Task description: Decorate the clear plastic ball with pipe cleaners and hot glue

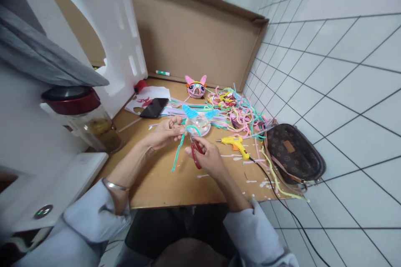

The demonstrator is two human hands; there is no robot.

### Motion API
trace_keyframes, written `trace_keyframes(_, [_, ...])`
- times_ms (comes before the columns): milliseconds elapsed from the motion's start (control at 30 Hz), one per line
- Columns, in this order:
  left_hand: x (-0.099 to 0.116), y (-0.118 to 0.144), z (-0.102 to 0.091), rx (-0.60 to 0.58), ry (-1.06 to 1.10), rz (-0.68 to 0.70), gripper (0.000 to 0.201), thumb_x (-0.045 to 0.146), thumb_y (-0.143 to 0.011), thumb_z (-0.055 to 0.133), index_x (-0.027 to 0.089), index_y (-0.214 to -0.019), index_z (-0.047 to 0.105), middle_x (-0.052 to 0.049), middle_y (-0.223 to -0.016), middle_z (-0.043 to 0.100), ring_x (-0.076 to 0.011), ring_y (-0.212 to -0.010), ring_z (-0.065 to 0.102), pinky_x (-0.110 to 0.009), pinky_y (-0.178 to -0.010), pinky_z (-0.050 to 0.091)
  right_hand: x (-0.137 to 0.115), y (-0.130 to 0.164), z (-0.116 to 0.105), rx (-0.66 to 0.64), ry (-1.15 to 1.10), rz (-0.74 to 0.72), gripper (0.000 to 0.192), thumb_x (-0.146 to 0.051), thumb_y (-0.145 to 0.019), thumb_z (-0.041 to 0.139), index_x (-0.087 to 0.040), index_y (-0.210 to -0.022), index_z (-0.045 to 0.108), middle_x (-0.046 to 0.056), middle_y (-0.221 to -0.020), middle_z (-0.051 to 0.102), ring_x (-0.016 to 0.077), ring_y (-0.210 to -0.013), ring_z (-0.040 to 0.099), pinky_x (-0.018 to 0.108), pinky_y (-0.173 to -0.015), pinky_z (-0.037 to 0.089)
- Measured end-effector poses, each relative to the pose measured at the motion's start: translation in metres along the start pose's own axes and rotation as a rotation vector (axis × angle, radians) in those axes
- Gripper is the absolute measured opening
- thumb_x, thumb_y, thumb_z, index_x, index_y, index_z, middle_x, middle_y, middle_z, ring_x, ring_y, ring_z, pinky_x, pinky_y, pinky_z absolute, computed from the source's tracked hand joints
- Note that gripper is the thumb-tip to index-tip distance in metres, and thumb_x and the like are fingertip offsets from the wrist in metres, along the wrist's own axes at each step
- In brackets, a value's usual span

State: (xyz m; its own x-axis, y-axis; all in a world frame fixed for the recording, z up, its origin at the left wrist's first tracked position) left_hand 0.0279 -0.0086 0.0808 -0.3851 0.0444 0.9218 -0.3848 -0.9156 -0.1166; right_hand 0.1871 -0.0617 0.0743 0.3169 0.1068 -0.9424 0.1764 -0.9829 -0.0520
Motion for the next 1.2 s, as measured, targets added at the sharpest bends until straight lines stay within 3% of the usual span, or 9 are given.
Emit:
trace_keyframes(400, [0.001,0.004,0.006,-0.08,0.005,-0.016,0.065,0.035,-0.054,0.096,0.02,-0.086,0.042,0.002,-0.065,0.07,-0.0051,-0.046,0.056,-0.013,-0.046,0.041,-0.015,-0.007,0.005,-0.064,-0.061,-0.069,0.052,-0.058,-0.062,0.079,-0.013,-0.089,0.077,-0.003,-0.066,0.048,0.0097,-0.062,0.041,0.024,-0.059,0.037])
trace_keyframes(567, [-0.005,0.001,0.005,-0.076,0.071,-0.015,0.056,0.031,-0.059,0.093,0.016,-0.096,0.055,0.004,-0.063,0.066,-0.0049,-0.048,0.054,-0.015,-0.05,0.043,-0.02,-0.005,0.005,-0.06,-0.141,-0.043,0.047,-0.058,-0.059,0.081,-0.014,-0.075,0.074,-0.004,-0.063,0.045,0.0083,-0.06,0.036,0.023,-0.058,0.033])
trace_keyframes(733, [-0.02,0.0,0.014,-0.128,0.014,-0.03,0.051,0.025,-0.056,0.092,0.014,-0.1,0.068,-0.003,-0.086,0.072,-0.0123,-0.074,0.066,-0.022,-0.072,0.051,-0.024,-0.005,0.011,-0.117,-0.2,-0.007,0.049,-0.057,-0.058,0.082,-0.014,-0.081,0.077,-0.004,-0.061,0.046,0.0073,-0.059,0.035,0.022,-0.056,0.031])
trace_keyframes(900, [-0.03,-0.002,0.014,-0.144,-0.102,-0.04,0.033,0.034,-0.059,0.089,0.012,-0.075,0.071,-0.004,-0.072,0.069,-0.013,-0.067,0.061,-0.022,-0.065,0.047,-0.025,-0.004,0.013,-0.127,-0.162,-0.024,0.047,-0.058,-0.062,0.08,-0.014,-0.079,0.078,-0.004,-0.058,0.045,0.0077,-0.058,0.034,0.022,-0.053,0.028])
trace_keyframes(1067, [-0.027,0.0,0.016,-0.189,-0.055,-0.049,0.039,0.037,-0.059,0.091,0.014,-0.083,0.073,-0.007,-0.082,0.073,-0.0145,-0.069,0.065,-0.022,-0.063,0.047,-0.02,-0.008,0.015,-0.12,-0.146,-0.065,0.05,-0.061,-0.065,0.079,-0.015,-0.082,0.079,-0.004,-0.055,0.047,0.0077,-0.056,0.035,0.021,-0.051,0.03])
trace_keyframes(1200, [-0.03,-0.003,0.011,-0.139,-0.013,-0.063,0.041,0.037,-0.054,0.094,0.014,-0.08,0.073,-0.006,-0.078,0.073,-0.0143,-0.068,0.067,-0.022,-0.067,0.051,-0.013,-0.016,0.02,-0.142,-0.137,-0.094,0.052,-0.062,-0.065,0.078,-0.014,-0.086,0.079,-0.005,-0.055,0.047,0.0074,-0.054,0.036,0.021,-0.052,0.032])
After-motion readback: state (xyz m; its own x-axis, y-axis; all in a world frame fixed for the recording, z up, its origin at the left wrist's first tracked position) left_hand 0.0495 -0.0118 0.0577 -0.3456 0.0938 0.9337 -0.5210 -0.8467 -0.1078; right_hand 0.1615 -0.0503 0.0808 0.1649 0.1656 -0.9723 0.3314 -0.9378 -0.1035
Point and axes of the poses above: each hand's wrist, its own y-axis away from the middle knuckle, its own z-axis out of the palm, x = y × z, the point moved 6 cm from there along -y, towards the middle knuckle
